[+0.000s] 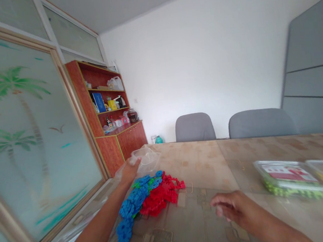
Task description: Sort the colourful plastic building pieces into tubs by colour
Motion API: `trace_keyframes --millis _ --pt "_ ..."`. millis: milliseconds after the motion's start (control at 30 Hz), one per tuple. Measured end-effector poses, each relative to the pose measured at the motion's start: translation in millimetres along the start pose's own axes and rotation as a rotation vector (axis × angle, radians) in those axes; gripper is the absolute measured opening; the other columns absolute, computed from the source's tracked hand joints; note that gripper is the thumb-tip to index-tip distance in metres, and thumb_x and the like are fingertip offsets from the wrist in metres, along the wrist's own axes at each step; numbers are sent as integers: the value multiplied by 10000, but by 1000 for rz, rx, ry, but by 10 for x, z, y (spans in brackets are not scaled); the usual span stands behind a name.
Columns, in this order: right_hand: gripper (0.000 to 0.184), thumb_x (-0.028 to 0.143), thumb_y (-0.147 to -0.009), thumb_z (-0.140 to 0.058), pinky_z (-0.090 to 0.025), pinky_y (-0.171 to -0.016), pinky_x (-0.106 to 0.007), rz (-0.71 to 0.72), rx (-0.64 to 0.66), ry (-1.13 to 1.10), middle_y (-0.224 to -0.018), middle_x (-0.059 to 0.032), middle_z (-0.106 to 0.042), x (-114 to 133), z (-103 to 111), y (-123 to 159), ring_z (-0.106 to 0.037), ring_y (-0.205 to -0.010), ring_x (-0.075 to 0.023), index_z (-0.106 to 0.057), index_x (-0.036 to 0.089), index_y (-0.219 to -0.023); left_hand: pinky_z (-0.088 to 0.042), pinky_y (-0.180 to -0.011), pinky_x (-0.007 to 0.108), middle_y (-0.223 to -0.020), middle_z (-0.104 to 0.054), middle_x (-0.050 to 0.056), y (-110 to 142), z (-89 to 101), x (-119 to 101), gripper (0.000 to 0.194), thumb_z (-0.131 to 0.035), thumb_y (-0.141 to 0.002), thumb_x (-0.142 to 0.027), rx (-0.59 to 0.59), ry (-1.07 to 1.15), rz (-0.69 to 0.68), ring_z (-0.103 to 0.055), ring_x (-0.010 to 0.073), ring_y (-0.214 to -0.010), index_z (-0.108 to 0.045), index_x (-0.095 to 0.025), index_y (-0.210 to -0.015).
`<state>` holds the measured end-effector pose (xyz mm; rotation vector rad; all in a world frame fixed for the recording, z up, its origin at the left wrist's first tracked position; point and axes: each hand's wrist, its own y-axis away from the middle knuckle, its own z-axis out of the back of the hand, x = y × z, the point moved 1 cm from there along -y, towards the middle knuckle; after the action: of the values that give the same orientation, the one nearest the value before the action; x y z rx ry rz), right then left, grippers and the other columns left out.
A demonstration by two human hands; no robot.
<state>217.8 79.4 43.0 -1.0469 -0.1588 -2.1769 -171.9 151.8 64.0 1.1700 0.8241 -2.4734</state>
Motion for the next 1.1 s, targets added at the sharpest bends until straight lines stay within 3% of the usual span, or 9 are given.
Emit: trace_keyframes --millis 167,267,400,500,567,700,867,967,1100 --pt "291 293 -910 -408 -423 -551 -222 5 -43 92 -706 -24 -679 -86 173 3 -603 -613 -158 -664 164 -860 -523 -834 407 -1045 -649 66 -33 -21 66 214 -570 -937 -305 34 -23 -12 -638 202 -932 -619 -124 -1039" --pt "309 247 -928 -381 -476 -652 -246 -34 -152 387 -798 -35 -714 -252 398 24 -655 -724 -181 -683 186 -896 -502 -884 431 -1023 -667 79 25 27 31 185 -559 -931 -279 13 -6 -31 -643 226 -965 -621 -128 -1019" --pt "328 118 -871 -418 -467 -890 -386 -226 -364 780 -1084 -136 -696 -606 754 184 -622 -1028 -285 -682 154 -1062 -435 -1001 440 -1079 -668 101 220 6 -170 238 -537 -875 -263 -47 48 -115 -557 294 -1167 -607 -179 -1085" --pt "324 84 -803 -506 -449 -894 -527 -359 -408 888 -1120 -194 -673 -839 911 337 -593 -1059 -384 -688 128 -1066 -380 -1063 411 -1217 -617 70 487 -125 -400 317 -510 -854 -270 -26 114 -235 -460 268 -1275 -587 -209 -1155" --pt "360 46 -772 -533 -454 -888 -539 -409 -409 932 -1104 -193 -678 -929 947 396 -597 -1056 -387 -681 134 -1088 -414 -1033 367 -1298 -568 57 724 -253 -554 339 -493 -856 -282 33 162 -307 -442 249 -1290 -581 -215 -1177" --pt "423 -19 -756 -513 -482 -877 -481 -414 -371 954 -1127 -206 -662 -952 964 393 -605 -1062 -366 -656 106 -1134 -397 -1027 340 -1343 -533 56 1242 -529 -782 300 -528 -868 -295 286 305 -365 -459 245 -1269 -617 -227 -1147" --pt "439 -11 -763 -510 -503 -863 -430 -411 -329 924 -1139 -234 -650 -783 939 325 -633 -1031 -343 -611 46 -1187 -481 -859 336 -1264 -584 105 1688 -839 -857 286 -584 -823 -272 617 481 -243 -562 264 -1121 -632 -215 -1100" --pt "555 -2 -758 -529 -500 -881 -375 -373 -285 876 -1141 -232 -651 -544 704 241 -655 -1007 -298 -506 23 -1312 -499 -781 323 -1200 -606 132 1794 -980 -850 347 -611 -807 -291 745 541 -148 -584 270 -1070 -608 -206 -1143" --pt "667 0 -700 -590 -507 -831 -291 -278 -200 793 -1173 -167 -655 -72 207 109 -670 -984 -248 -493 131 -1347 -514 -679 293 -1216 -573 170 1847 -1072 -780 480 -645 -784 -449 842 574 -12 -594 284 -1036 -568 -172 -1168"
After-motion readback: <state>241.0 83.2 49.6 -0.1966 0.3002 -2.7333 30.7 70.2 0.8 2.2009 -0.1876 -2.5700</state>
